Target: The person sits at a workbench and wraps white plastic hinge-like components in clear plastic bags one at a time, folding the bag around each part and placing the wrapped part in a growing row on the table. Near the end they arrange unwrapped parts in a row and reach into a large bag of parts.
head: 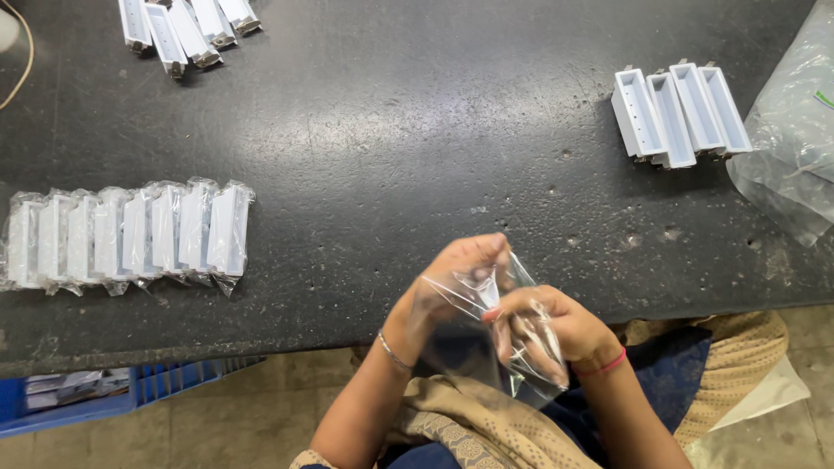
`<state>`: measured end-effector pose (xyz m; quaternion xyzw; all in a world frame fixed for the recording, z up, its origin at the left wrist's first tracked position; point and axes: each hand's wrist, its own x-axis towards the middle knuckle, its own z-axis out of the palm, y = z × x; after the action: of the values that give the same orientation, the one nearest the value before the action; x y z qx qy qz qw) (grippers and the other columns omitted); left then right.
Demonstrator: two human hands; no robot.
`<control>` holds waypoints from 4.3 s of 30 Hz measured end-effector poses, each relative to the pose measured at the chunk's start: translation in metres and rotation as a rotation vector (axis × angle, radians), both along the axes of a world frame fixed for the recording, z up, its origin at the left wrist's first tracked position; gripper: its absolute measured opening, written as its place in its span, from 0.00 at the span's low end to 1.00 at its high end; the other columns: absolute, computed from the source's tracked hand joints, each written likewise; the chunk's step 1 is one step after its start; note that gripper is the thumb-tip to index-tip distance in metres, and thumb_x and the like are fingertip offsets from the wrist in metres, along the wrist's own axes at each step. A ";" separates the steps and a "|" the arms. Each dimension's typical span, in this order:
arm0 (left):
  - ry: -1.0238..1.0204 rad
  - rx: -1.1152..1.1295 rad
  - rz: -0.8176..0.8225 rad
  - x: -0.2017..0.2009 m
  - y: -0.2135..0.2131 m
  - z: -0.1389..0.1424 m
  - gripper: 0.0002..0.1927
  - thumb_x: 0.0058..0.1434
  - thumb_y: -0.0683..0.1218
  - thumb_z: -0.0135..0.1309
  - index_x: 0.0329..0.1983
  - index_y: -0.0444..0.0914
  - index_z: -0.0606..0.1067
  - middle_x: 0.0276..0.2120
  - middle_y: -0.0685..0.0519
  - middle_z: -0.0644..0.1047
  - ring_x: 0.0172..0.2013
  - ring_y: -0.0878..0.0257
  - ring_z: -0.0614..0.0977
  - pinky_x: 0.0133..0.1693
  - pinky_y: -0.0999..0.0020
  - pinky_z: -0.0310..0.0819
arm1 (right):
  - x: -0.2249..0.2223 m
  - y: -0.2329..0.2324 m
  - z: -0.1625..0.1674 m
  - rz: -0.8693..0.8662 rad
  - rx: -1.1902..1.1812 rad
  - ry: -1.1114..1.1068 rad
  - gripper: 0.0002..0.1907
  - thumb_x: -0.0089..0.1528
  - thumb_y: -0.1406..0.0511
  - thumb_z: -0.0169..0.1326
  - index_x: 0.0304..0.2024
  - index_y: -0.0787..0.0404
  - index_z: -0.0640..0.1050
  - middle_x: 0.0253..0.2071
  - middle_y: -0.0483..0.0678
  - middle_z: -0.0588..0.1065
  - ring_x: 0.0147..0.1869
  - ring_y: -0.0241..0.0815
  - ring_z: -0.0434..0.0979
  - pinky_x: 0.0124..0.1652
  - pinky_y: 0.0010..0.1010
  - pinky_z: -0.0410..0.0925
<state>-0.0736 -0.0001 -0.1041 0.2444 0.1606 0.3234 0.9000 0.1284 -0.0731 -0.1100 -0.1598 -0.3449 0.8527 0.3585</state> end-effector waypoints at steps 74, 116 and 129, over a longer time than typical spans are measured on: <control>1.692 1.334 0.586 0.021 0.002 -0.018 0.26 0.60 0.37 0.50 0.64 0.31 0.68 0.64 0.36 0.70 0.67 0.40 0.68 0.67 0.45 0.57 | -0.026 0.064 0.025 -0.496 0.940 -1.467 0.28 0.56 0.61 0.63 0.58 0.58 0.73 0.67 0.59 0.65 0.72 0.62 0.60 0.67 0.52 0.53; 1.308 1.185 0.654 0.033 -0.014 0.017 0.20 0.69 0.45 0.49 0.64 0.39 0.74 0.69 0.46 0.69 0.71 0.45 0.65 0.70 0.47 0.53 | -0.028 0.041 -0.037 -0.687 -0.052 -0.462 0.09 0.70 0.68 0.49 0.52 0.65 0.70 0.48 0.49 0.75 0.49 0.34 0.76 0.49 0.28 0.70; 1.425 1.111 0.789 0.024 -0.023 0.030 0.24 0.61 0.41 0.55 0.62 0.40 0.72 0.62 0.39 0.68 0.62 0.41 0.68 0.61 0.45 0.60 | -0.054 0.082 -0.012 -0.783 0.438 -1.087 0.12 0.62 0.69 0.59 0.48 0.66 0.79 0.42 0.47 0.78 0.40 0.35 0.81 0.39 0.27 0.73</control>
<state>-0.0498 -0.0231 -0.0740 0.6989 0.5605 0.4072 0.1777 0.0743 0.0092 -0.1224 -0.5998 -0.5560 0.3712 0.4397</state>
